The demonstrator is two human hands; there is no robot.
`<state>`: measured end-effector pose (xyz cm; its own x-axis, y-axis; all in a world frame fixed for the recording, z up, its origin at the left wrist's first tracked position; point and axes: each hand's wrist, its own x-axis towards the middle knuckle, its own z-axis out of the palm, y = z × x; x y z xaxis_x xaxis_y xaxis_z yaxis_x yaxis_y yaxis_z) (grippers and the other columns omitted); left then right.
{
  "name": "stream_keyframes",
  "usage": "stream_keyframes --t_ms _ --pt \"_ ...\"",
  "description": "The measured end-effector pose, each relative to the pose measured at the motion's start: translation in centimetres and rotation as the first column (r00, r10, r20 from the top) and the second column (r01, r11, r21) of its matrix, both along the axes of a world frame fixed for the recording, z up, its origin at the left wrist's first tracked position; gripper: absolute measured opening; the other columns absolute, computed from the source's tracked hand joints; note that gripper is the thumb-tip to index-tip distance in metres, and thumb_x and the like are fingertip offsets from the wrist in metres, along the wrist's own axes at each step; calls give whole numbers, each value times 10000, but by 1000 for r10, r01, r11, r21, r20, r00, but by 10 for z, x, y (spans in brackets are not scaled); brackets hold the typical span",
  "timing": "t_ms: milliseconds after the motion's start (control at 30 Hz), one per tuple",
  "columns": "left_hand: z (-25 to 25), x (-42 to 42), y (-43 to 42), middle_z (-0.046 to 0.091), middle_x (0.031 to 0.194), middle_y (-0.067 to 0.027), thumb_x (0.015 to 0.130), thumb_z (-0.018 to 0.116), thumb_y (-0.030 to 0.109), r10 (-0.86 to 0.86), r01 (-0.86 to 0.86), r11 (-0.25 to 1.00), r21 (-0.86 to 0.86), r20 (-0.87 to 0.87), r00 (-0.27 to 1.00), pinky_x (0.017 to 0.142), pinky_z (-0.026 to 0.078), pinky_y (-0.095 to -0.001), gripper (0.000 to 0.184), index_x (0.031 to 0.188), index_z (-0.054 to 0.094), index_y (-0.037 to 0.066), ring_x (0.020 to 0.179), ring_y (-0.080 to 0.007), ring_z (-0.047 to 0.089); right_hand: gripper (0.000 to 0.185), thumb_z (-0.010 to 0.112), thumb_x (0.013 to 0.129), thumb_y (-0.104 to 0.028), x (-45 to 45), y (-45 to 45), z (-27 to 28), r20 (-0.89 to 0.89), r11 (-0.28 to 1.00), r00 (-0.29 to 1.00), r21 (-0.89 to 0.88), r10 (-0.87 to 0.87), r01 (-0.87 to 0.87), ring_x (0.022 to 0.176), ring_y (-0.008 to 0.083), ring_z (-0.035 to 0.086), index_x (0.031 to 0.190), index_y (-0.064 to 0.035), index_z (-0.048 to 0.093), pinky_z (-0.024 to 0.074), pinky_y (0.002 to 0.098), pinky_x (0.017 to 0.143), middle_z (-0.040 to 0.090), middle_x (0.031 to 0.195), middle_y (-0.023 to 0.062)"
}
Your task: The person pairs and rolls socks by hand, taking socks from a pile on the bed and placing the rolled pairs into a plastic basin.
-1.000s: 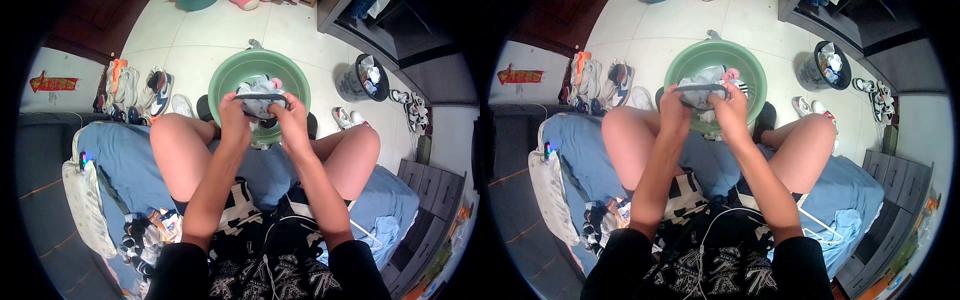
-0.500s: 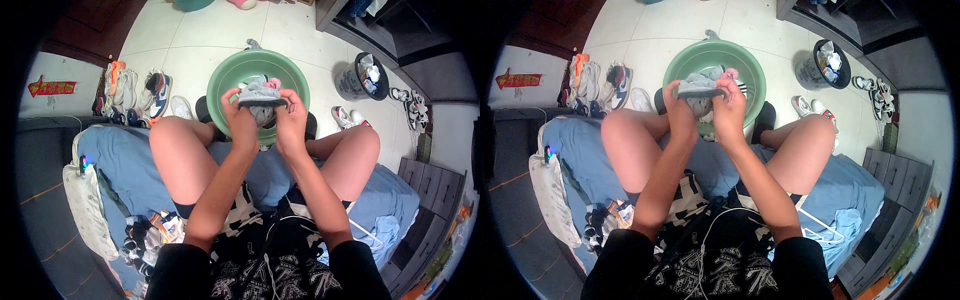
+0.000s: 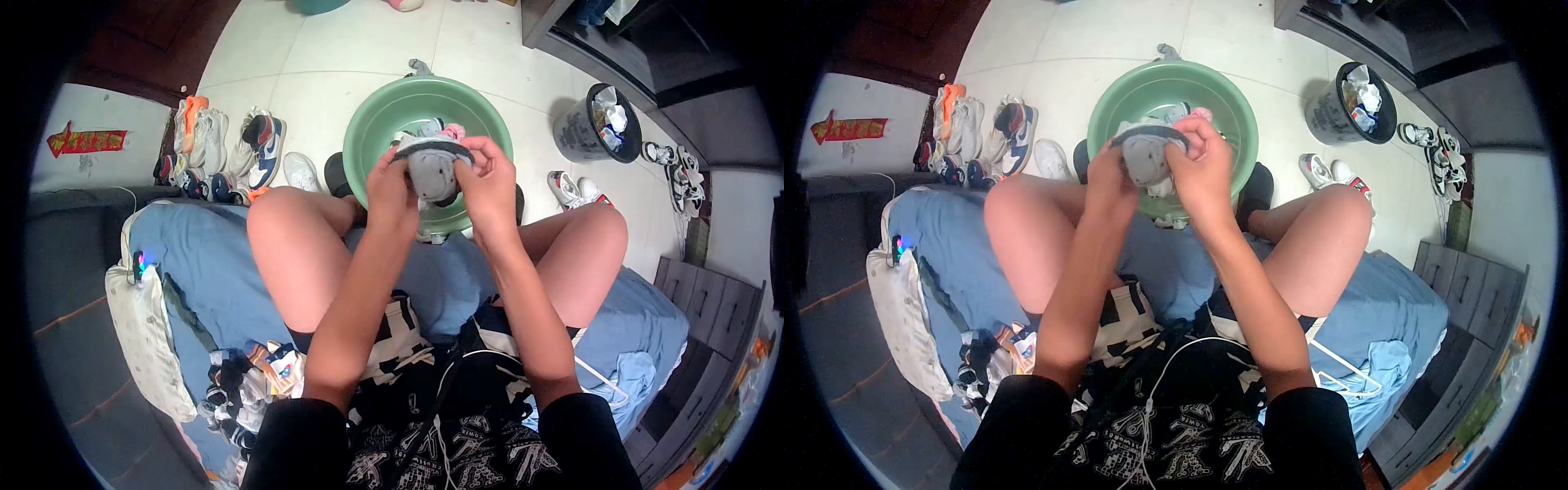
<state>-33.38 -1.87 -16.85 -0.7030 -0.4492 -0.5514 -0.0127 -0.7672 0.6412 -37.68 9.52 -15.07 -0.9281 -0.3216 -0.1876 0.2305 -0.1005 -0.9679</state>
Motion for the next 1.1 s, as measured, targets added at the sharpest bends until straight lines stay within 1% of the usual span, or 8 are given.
stream_keyframes --t_ms 100,300,567,867,933,1000,1067,1100 --pt "16 1 -11 612 991 -92 914 478 28 57 -57 998 -14 44 997 776 519 -309 260 1170 521 7 891 -169 615 151 612 799 73 -8 4 -9 -76 993 995 93 -64 71 808 70 567 923 -10 588 465 208 705 602 1038 61" --pt "31 5 -14 600 950 -5 930 551 136 -370 346 926 -150 -177 912 708 471 -247 170 1092 536 86 844 -93 584 110 638 814 46 -16 26 -1 131 994 987 -66 92 -84 762 71 581 898 -20 613 469 203 696 630 914 29" --pt "24 4 -8 615 925 -18 960 494 88 -330 276 926 -257 -201 922 652 461 -207 116 1065 540 72 785 -63 578 156 592 864 38 -10 30 4 265 978 945 -127 192 -163 818 94 623 1005 24 655 492 217 756 682 926 67" --pt "1 -2 4 588 799 -22 957 482 283 -417 380 872 -310 -63 907 621 435 -237 247 988 587 61 721 -109 557 224 574 876 56 -9 25 16 38 945 949 -120 312 -305 920 130 623 1093 26 616 490 241 820 663 1022 77" --pt "-18 -1 2 565 753 -9 957 486 344 -443 406 835 -372 -15 896 567 425 -259 288 977 585 74 639 -115 539 207 626 849 36 0 17 2 -226 938 967 344 119 -35 864 123 594 1048 -14 608 473 230 778 634 991 63" --pt "-36 -4 -10 448 579 11 956 497 335 -396 397 847 -353 77 915 462 332 -286 274 917 559 70 474 -119 421 197 649 880 -149 9 7 -18 -344 938 936 344 74 53 824 141 541 935 22 567 496 261 718 567 931 72" --pt "-33 -4 -7 341 510 22 961 496 309 -191 197 948 -251 48 980 423 269 -292 257 866 531 73 404 -112 317 308 550 943 -308 16 4 -37 172 996 981 5 92 -94 815 158 535 991 -4 553 494 282 610 564 907 73" --pt "-39 -3 -15 353 512 19 972 481 285 -81 80 967 -243 5 997 409 269 -278 254 862 520 59 406 -99 326 418 478 955 -422 15 4 -32 401 973 890 -22 218 -229 896 176 566 1043 -19 551 520 329 689 587 966 91"
